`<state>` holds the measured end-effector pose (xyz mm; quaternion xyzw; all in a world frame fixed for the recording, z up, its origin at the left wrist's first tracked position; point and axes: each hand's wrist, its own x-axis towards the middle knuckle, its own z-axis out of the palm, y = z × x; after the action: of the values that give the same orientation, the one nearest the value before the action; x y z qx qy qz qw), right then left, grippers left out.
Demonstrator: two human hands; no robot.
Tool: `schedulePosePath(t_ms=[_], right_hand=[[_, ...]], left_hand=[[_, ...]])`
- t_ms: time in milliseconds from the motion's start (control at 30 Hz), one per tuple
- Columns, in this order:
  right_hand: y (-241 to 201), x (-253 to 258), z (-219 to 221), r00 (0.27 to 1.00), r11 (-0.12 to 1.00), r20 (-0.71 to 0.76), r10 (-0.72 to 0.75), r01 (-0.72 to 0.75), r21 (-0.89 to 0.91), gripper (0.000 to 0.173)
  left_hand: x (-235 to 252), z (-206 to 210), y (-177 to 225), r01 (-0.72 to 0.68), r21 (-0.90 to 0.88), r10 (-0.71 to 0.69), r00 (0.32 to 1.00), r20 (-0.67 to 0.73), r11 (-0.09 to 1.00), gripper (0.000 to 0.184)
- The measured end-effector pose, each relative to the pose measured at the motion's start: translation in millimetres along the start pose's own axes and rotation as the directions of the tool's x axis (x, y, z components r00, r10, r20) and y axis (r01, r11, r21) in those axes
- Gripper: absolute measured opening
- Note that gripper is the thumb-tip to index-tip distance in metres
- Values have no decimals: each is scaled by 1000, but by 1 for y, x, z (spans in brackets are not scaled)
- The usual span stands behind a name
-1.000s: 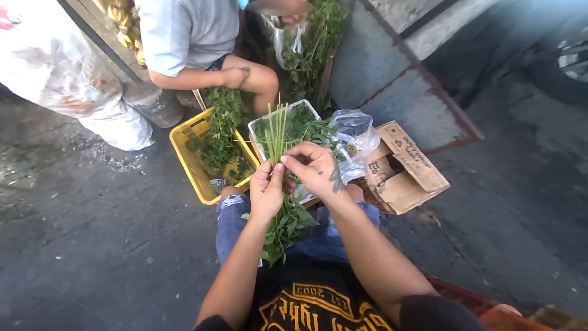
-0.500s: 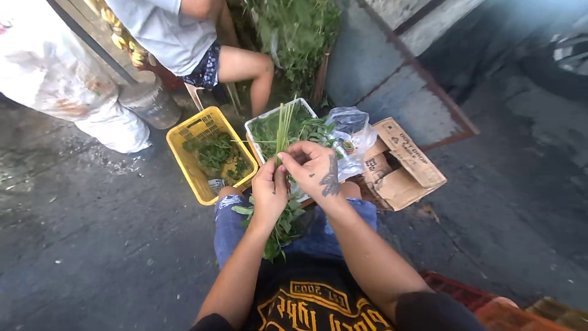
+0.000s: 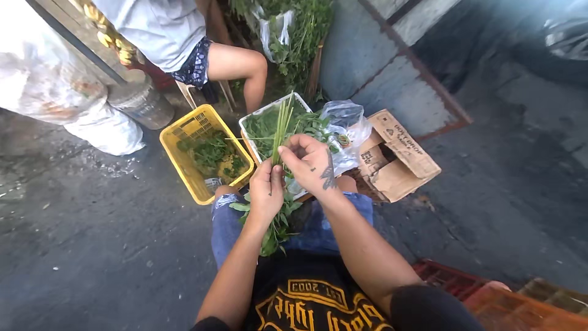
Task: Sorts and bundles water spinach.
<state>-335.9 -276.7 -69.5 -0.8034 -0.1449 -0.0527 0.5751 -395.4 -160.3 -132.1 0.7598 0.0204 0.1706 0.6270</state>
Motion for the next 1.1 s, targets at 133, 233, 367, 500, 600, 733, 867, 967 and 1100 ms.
schedulePosePath(t_ms=[133, 233, 367, 500, 600, 733, 867, 967, 1100], right_hand=[[4, -1, 6, 996, 996, -64, -61, 65, 54, 15], [8, 0, 5, 983, 984, -43, -178, 178, -7, 42], [14, 1, 1, 977, 976, 15, -214, 214, -49, 32], [13, 4, -14, 984, 988, 137, -114, 127, -88, 29], [12, 8, -27, 971, 990, 234, -44, 73, -120, 24], [13, 10, -40, 954, 1000, 300, 14, -6, -27, 15], [15, 7, -45, 964, 996, 265, 17, -41, 84, 12], [15, 6, -48, 972, 995, 233, 13, -35, 92, 13], [17, 7, -51, 979, 993, 204, -3, -22, 120, 17]], left_hand=[[0, -1, -5, -26, 48, 25, 1000, 8, 999, 24], [-2, 1, -9, -32, 54, 32, 999, 12, 998, 22], [-6, 2, -11, -10, 45, 9, 999, 42, 999, 22], [-7, 2, -13, 24, 69, -30, 995, 91, 997, 24], [-6, 4, -14, 48, 88, -59, 990, 126, 995, 23], [-6, 5, -15, 34, 111, -54, 982, 181, 993, 25], [-3, 4, -16, -25, 165, -15, 971, 239, 986, 29], [-2, 5, -16, -30, 216, -28, 965, 259, 976, 28], [-1, 6, -16, -71, 284, -16, 956, 293, 956, 29]])
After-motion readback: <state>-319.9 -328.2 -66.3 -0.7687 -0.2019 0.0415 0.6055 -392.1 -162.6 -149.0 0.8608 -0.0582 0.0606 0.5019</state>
